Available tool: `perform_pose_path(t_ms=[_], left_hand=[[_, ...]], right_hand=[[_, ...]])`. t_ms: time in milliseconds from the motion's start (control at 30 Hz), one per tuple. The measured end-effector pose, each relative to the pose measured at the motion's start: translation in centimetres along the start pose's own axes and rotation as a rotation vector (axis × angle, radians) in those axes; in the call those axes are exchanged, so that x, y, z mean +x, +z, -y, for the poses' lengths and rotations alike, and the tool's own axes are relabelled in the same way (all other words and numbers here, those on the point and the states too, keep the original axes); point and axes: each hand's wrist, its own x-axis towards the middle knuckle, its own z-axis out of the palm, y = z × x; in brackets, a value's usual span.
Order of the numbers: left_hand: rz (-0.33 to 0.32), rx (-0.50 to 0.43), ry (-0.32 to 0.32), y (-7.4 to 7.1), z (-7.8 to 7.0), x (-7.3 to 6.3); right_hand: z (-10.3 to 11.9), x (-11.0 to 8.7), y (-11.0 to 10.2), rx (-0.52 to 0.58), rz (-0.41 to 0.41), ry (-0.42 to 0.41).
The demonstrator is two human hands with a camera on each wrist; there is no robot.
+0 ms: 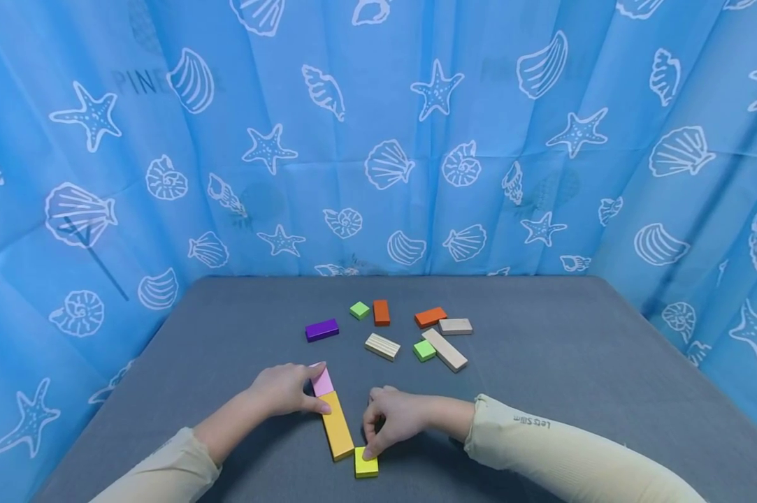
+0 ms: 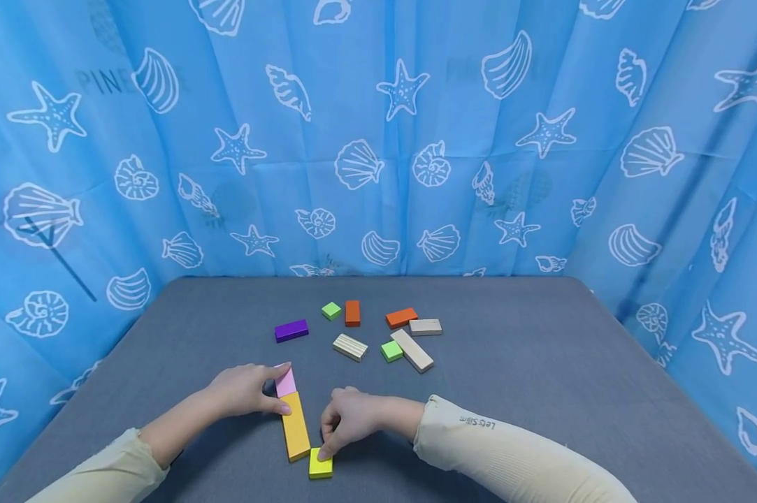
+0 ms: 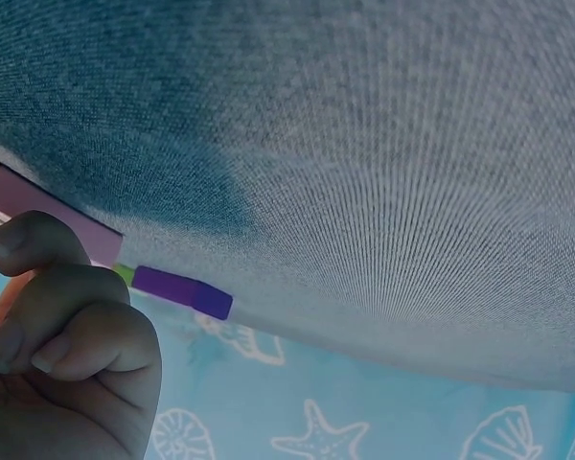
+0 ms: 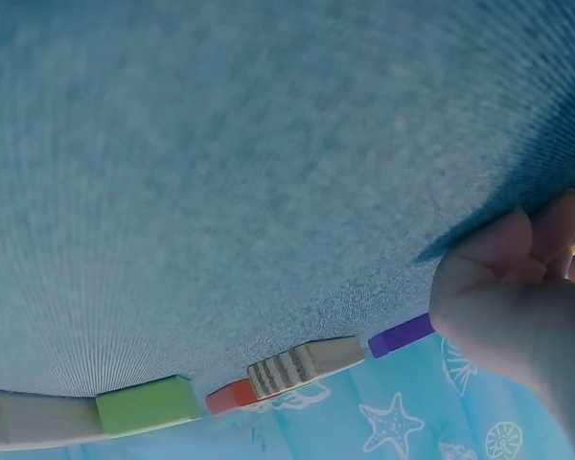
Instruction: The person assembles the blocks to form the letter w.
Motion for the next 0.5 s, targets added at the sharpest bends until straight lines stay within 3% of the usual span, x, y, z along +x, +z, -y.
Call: perform_pose_path(t_ms=[67, 167, 300, 500], left_hand=[[0.0, -0.001, 0.0, 0.0, 0.0, 0.0], [-0.004, 0.0, 0.003, 0.0, 0.1, 0.0], [-0.007, -0.007, 0.006, 0.2, 0.0, 0.1], [0.008, -0.017, -0.006, 0.1, 0.0, 0.1]], right_hand=[[-0.3, 0.1, -0.2, 0.038, 0.018, -0.012], [3.4, -1.7, -1.3, 0.147, 0.011, 0.011], [8.3, -4.3, -2.8, 0.273, -0.126, 0.091], [6.9, -4.0, -3.7, 0.324, -0.374, 0.176]])
